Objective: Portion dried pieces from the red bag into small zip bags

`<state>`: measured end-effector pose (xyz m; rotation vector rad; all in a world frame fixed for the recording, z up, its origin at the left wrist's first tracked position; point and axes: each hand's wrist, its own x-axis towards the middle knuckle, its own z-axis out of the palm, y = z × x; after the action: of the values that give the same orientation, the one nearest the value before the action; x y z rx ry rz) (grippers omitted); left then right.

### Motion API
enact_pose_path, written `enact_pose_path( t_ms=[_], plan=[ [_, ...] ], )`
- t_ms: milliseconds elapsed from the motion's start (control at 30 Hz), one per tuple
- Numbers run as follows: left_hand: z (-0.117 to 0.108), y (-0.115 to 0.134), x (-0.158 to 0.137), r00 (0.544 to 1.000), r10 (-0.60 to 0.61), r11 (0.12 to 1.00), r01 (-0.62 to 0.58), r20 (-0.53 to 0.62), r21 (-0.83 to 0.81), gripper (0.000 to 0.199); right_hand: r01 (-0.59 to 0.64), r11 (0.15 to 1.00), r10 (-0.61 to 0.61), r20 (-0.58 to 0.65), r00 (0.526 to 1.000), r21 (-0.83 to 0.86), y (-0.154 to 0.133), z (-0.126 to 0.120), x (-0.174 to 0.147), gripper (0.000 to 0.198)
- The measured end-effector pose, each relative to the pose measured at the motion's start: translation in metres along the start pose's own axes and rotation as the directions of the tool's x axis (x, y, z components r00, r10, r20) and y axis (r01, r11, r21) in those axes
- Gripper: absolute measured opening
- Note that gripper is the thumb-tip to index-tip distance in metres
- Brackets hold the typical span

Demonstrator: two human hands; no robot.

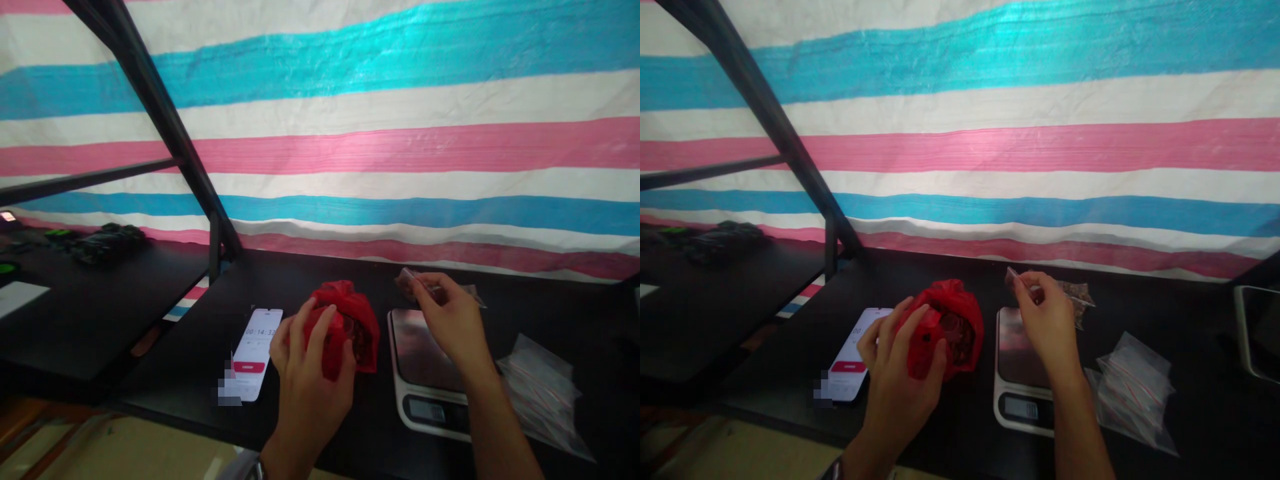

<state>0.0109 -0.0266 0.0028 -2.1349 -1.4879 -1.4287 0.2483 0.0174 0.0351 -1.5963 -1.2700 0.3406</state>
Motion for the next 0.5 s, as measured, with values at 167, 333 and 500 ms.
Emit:
enact_pose_path(
  t_ms=[167, 333, 500],
  plan=[
    [-0.004, -0.022, -0.008, 0.98, 0.096, 0.99, -0.075, 0.172, -0.123, 0.042, 0.05, 0.954, -0.036, 0.053, 0.998, -0.295, -0.003, 0.015, -0.006, 0.032],
    [-0.019, -0.034, -0.008, 0.974, 0.16, 0.942, -0.101, 0.163, -0.321, 0.035, 0.241, 0.967, -0.183, 0.439, 0.88, -0.08, -0.037, 0.041, -0.024, 0.021],
    [-0.03, -0.043, 0.003, 0.976, 0.192, 0.947, -0.157, 0.102, -0.282, 0.031, 0.376, 0.871, -0.132, 0.588, 0.798, -0.315, -0.041, 0.056, -0.035, 0.022]
  ],
)
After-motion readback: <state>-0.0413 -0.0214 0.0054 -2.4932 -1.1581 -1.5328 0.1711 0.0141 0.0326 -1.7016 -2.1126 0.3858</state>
